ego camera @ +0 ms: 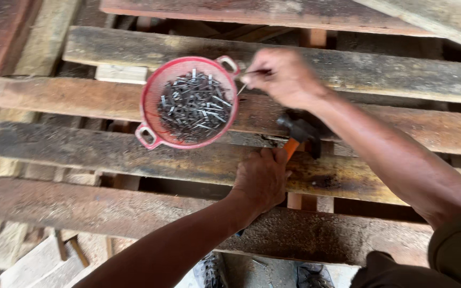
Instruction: The person assembles wooden pallets by positioning planks and using a hammer to drive nails into the wood. They repeatedly pick up nails from a red colander and secure the wooden pieces together in a workshop setting.
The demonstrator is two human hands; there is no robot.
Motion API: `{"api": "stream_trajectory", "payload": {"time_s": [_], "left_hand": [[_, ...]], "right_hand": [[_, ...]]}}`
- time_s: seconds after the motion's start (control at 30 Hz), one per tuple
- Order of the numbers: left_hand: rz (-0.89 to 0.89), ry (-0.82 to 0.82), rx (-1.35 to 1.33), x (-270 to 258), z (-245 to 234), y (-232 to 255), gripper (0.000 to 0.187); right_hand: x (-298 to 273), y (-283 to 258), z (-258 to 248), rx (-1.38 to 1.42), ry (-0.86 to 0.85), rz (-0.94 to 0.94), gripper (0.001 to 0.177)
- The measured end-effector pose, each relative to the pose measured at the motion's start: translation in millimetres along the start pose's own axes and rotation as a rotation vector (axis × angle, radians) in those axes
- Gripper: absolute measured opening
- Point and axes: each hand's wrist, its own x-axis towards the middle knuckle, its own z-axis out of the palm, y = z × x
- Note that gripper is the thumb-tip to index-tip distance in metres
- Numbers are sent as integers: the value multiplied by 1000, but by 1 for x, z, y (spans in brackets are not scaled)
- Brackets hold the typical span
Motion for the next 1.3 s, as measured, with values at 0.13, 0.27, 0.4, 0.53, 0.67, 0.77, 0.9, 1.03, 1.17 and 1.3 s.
{"api": "stream_trajectory", "payload": {"time_s": [0.13, 0.27, 0.4, 0.53, 0.67, 0.77, 0.9, 1.03, 1.17, 1.3], "left_hand": [[43, -97, 48, -2, -15, -8, 55], [93, -163, -28, 4, -18, -11, 57], [43, -244, -50, 4, -16, -8, 52], [-83, -466, -258, 11, -36, -9, 38], [-154, -405, -340, 9, -28, -12, 40], [-334, -518, -458, 14, -49, -7, 34], [-465, -607, -757, 22, -71, -11, 28], [-424, -492, -997, 10, -45, -15, 28], [201, -269, -362, 39, -51, -16, 27], [-415, -269, -966, 105, -132, -5, 21]], "right_hand": [[-36, 76, -84, -78, 232, 262, 19], [-64, 135, -117, -359, 99, 252, 21], [-67, 156, -110, -961, -124, 217, 47], [-36, 158, -116, -200, 211, 394, 7], [-24, 177, -103, 348, 238, -559, 31], [-37, 193, -86, -563, 280, 125, 47], [-36, 197, -92, -439, 473, 18, 23], [-42, 194, -95, -61, 461, 91, 10], [-36, 191, -93, 70, 458, 81, 8], [-26, 193, -84, 770, 461, 3, 11]]}}
